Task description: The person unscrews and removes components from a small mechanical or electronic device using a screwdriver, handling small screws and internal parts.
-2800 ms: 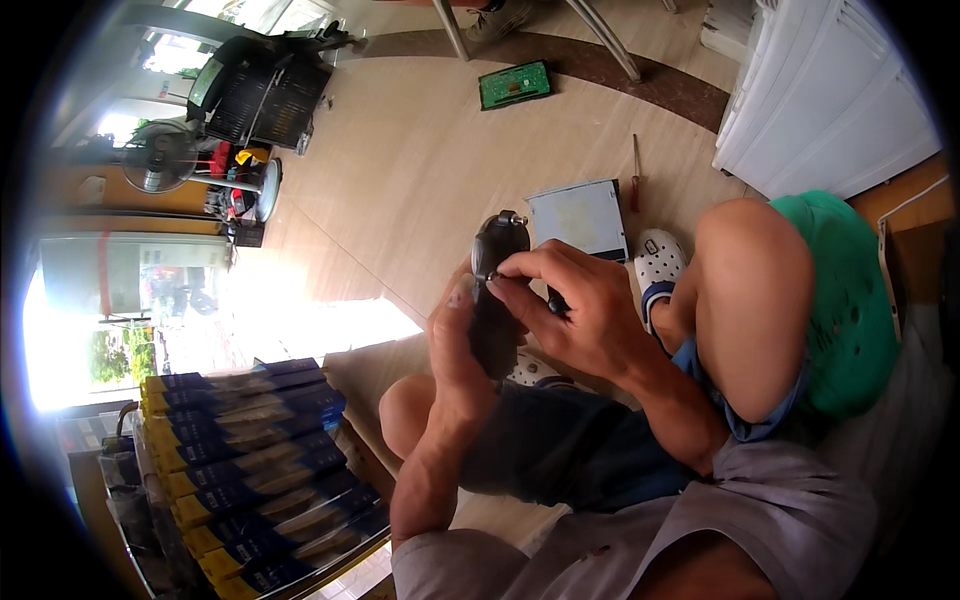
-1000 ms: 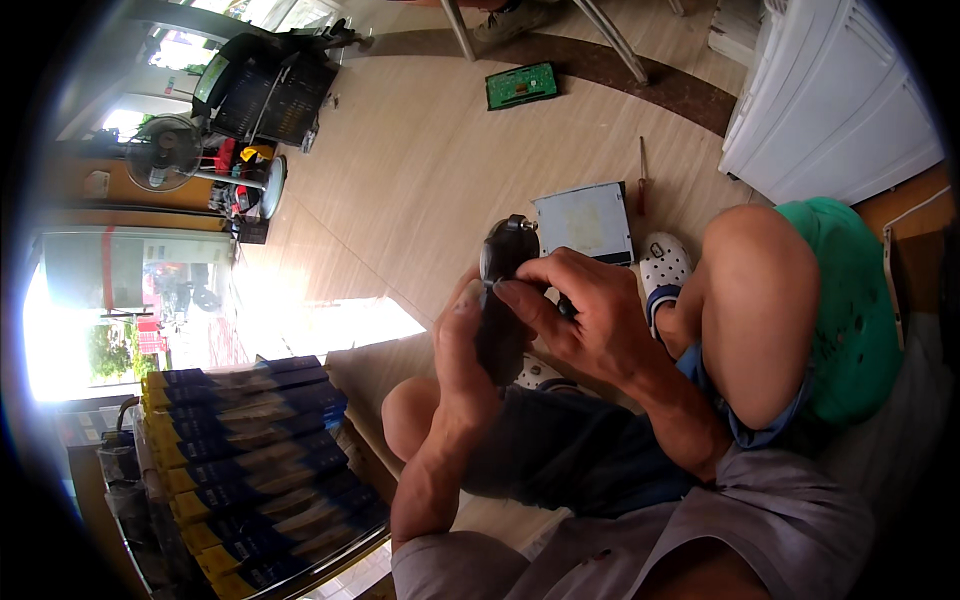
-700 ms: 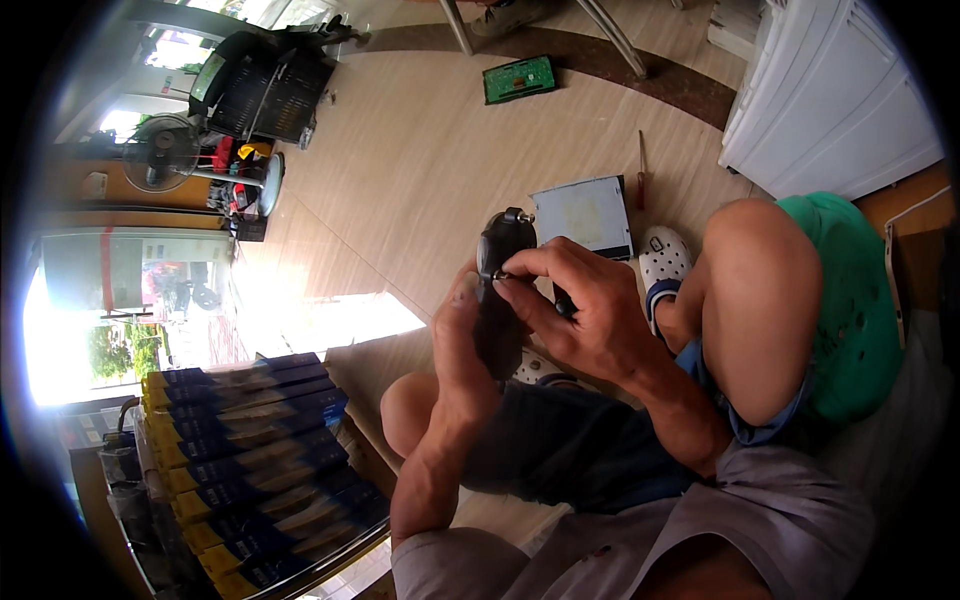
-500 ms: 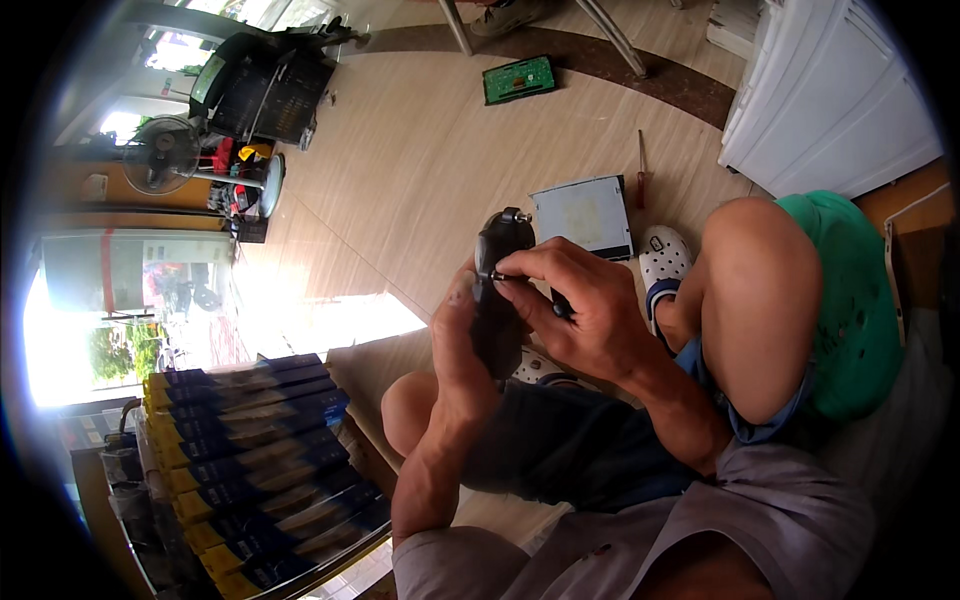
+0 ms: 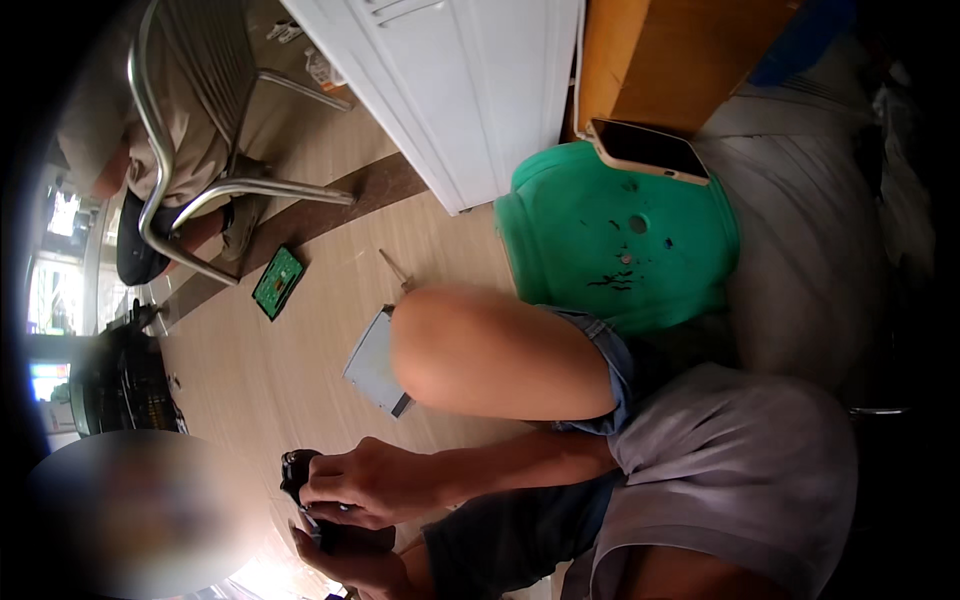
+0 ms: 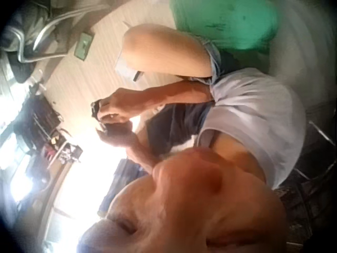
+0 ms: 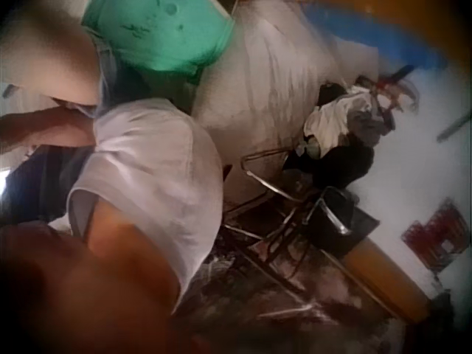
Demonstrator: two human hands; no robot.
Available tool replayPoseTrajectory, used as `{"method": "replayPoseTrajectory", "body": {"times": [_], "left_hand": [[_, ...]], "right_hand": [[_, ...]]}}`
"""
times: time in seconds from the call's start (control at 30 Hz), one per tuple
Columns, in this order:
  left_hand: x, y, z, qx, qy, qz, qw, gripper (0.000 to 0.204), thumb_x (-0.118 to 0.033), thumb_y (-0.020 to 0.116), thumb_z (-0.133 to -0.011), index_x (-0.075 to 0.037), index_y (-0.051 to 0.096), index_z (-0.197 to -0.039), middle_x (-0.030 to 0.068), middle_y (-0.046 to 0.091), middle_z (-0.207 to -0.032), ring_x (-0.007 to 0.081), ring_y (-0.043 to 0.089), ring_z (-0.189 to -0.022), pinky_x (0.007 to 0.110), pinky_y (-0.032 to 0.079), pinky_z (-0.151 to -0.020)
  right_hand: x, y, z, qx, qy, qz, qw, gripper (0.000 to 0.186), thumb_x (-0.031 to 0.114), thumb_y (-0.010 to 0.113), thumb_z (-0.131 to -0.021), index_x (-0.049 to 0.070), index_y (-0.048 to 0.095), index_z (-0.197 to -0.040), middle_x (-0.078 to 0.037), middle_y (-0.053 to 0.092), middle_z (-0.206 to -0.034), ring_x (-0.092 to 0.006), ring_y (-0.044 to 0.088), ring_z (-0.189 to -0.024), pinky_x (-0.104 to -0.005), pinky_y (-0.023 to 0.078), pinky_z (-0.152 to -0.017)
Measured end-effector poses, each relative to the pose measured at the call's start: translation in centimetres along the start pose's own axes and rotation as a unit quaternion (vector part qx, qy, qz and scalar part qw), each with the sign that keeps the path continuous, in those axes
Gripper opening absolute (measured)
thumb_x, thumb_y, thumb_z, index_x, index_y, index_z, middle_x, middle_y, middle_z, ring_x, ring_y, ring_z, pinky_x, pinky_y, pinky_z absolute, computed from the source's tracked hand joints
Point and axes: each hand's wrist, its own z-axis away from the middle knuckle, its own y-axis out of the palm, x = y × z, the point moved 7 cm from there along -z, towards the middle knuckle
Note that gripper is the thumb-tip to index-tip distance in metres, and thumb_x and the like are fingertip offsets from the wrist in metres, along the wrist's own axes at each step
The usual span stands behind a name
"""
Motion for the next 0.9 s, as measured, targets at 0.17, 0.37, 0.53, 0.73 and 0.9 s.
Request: {"method": "replayPoseTrajectory", "body": {"times": [0.17, 0.37, 0.53, 0.73, 0.9], "left_hand": [[-0.3, 0.2, -0.3, 0.019, 0.021, 0.009, 1.0, 0.072, -0.056, 0.031, -0.098, 0.0, 0.046, -0.14, 0.0165, 0.054, -0.135, 0.0272, 0.056, -0.124, 0.037, 0.049, -0.099], [2.2, -2.5, -2.2, 0.088, -0.022, -0.043, 0.995, 0.067, -0.056, 0.029, -0.1, -0.004, 0.047, -0.139, 0.0148, 0.055, -0.131, 0.0248, 0.057, -0.119, 0.035, 0.051, -0.092], [0.6, -0.8, -1.4, 0.07, -0.033, -0.074, 0.994, 0.058, -0.059, 0.032, -0.098, -0.011, 0.059, -0.116, 0.0034, 0.063, -0.101, 0.0164, 0.063, -0.091, 0.03, 0.052, -0.073], [-1.0, 1.5, -0.3, 0.077, 0.01, -0.034, 0.996, 0.046, -0.038, 0.039, -0.1, -0.004, 0.057, -0.125, 0.0078, 0.064, -0.088, 0.0142, 0.061, -0.074, 0.028, 0.05, -0.065], [-0.5, 0.3, 0.0, 0.13, 0.035, -0.093, 0.987, 0.052, -0.035, 0.038, -0.1, 0.0, 0.051, -0.136, 0.009, 0.064, -0.088, 0.0145, 0.061, -0.073, 0.029, 0.052, -0.065]], "right_hand": [[0.1, 0.7, 0.0, -0.006, 0.011, -0.016, 1.0, 0.016, 0.015, 0.069, -0.089, 0.007, 0.064, -0.101, -0.007, 0.062, -0.091, -0.0288, 0.064, -0.064, -0.0386, 0.053, -0.056], [-1.4, -0.7, 0.5, 0.011, 0.116, -0.05, 0.992, 0.014, 0.018, 0.068, -0.091, 0.008, 0.065, -0.1, -0.012, 0.067, -0.09, -0.0346, 0.067, -0.078, -0.0428, 0.053, -0.066], [-1.8, 1.0, -0.5, 0.039, 0.149, -0.06, 0.986, 0.015, 0.017, 0.07, -0.091, 0.007, 0.067, -0.102, -0.016, 0.069, -0.091, -0.0358, 0.068, -0.08, -0.0405, 0.054, -0.068], [-0.6, -0.4, -1.0, 0.002, 0.111, -0.02, 0.994, 0.015, 0.014, 0.072, -0.089, 0.001, 0.067, -0.095, -0.017, 0.068, -0.082, -0.0325, 0.068, -0.071, -0.0379, 0.053, -0.061], [-0.8, 0.4, -0.3, 0.034, 0.134, -0.032, 0.99, 0.014, 0.011, 0.074, -0.088, 0.001, 0.068, -0.096, -0.013, 0.069, -0.082, -0.0232, 0.068, -0.07, -0.0325, 0.052, -0.061]]}}
